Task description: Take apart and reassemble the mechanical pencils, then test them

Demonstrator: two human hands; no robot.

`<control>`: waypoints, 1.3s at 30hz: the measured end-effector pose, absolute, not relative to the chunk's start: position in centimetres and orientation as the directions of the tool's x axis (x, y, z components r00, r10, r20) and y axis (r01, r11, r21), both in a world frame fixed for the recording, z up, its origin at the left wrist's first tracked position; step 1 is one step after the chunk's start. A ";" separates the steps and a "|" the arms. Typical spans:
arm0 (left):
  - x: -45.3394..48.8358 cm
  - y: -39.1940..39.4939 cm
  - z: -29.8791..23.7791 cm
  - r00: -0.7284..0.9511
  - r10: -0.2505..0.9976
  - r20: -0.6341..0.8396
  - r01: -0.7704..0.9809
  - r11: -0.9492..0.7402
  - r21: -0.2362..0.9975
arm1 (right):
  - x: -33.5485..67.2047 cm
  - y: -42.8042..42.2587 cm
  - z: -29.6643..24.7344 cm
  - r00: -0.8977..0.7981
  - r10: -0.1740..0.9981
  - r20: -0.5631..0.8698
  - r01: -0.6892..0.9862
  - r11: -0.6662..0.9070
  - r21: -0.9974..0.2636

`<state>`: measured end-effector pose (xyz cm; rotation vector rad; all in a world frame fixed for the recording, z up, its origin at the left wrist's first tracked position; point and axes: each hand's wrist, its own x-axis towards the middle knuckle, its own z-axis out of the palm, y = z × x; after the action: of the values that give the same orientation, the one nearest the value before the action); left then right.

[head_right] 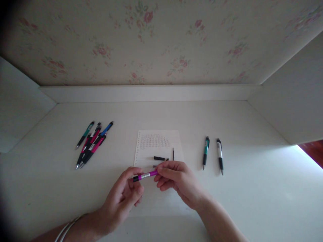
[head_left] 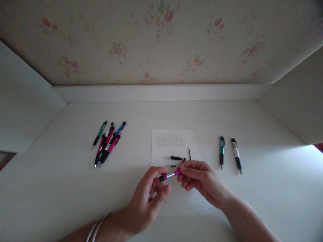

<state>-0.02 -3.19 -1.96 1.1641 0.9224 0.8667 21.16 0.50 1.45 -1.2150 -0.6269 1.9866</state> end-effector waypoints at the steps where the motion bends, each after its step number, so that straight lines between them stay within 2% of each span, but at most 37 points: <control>1: 0.0 -3.3 -2.1 0.356 0.928 -0.112 -0.063 0.143 0.988 | 21.2 0.4 1.4 -0.336 0.754 -0.565 -0.314 -0.655 -0.687; 6: 0.1 -3.0 -2.0 0.273 0.962 0.001 -0.044 0.011 0.999 | 21.2 0.1 1.1 -0.421 0.690 -0.589 -0.284 -0.717 -0.637; 12: 0.2 -3.1 -2.0 0.243 0.969 0.050 -0.052 -0.039 0.998 | 21.3 0.1 1.1 -0.351 0.757 -0.551 -0.250 -0.643 -0.724; 15: 0.0 -2.8 -2.1 0.223 0.971 0.084 -0.044 -0.076 0.996 | 21.6 0.4 1.1 -0.260 0.826 -0.500 -0.204 -0.553 -0.808; 18: -0.7 -1.6 -2.0 0.205 0.957 0.206 0.058 -0.222 0.973 | 22.4 0.6 1.0 -0.073 0.920 -0.385 -0.051 -0.389 -0.920; 20: -1.4 -0.6 -1.9 0.242 0.901 0.361 0.211 -0.412 0.886 | 23.3 0.8 0.9 0.048 0.963 -0.266 0.162 -0.270 -0.949; 21: -1.6 0.0 -1.9 0.273 0.861 0.429 0.294 -0.500 0.815 | 23.8 0.8 0.8 0.096 0.974 -0.205 0.293 -0.225 -0.929; 23: -2.0 0.8 -2.0 0.334 0.804 0.492 0.408 -0.594 0.693 | 24.7 0.9 0.7 0.162 0.985 -0.062 0.570 -0.145 -0.809; 25: -2.2 1.2 -2.4 0.386 0.792 0.473 0.522 -0.611 0.596 | 25.3 1.0 0.5 0.158 0.985 0.073 0.777 -0.078 -0.625; 27: -2.1 1.4 -2.7 0.415 0.805 0.423 0.602 -0.592 0.536 | 25.5 1.0 0.4 0.103 0.987 0.125 0.880 -0.032 -0.474; 29: -2.0 1.4 -2.8 0.429 0.823 0.373 0.646 -0.568 0.509 | 25.4 1.1 0.2 0.059 0.994 0.095 0.918 -0.016 -0.397; 32: -1.8 1.3 -2.7 0.448 0.831 0.330 0.665 -0.557 0.498 | 25.4 1.1 0.1 0.054 0.998 0.043 0.932 -0.035 -0.361; 39: -1.6 1.3 -2.5 0.438 0.828 0.349 0.657 -0.560 0.504 | 25.9 1.4 0.7 0.062 0.998 0.012 0.869 -0.048 -0.492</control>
<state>-1.61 1.30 -2.48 2.4011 1.2794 0.8290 25.92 1.40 0.69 -1.9784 -1.8653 0.4784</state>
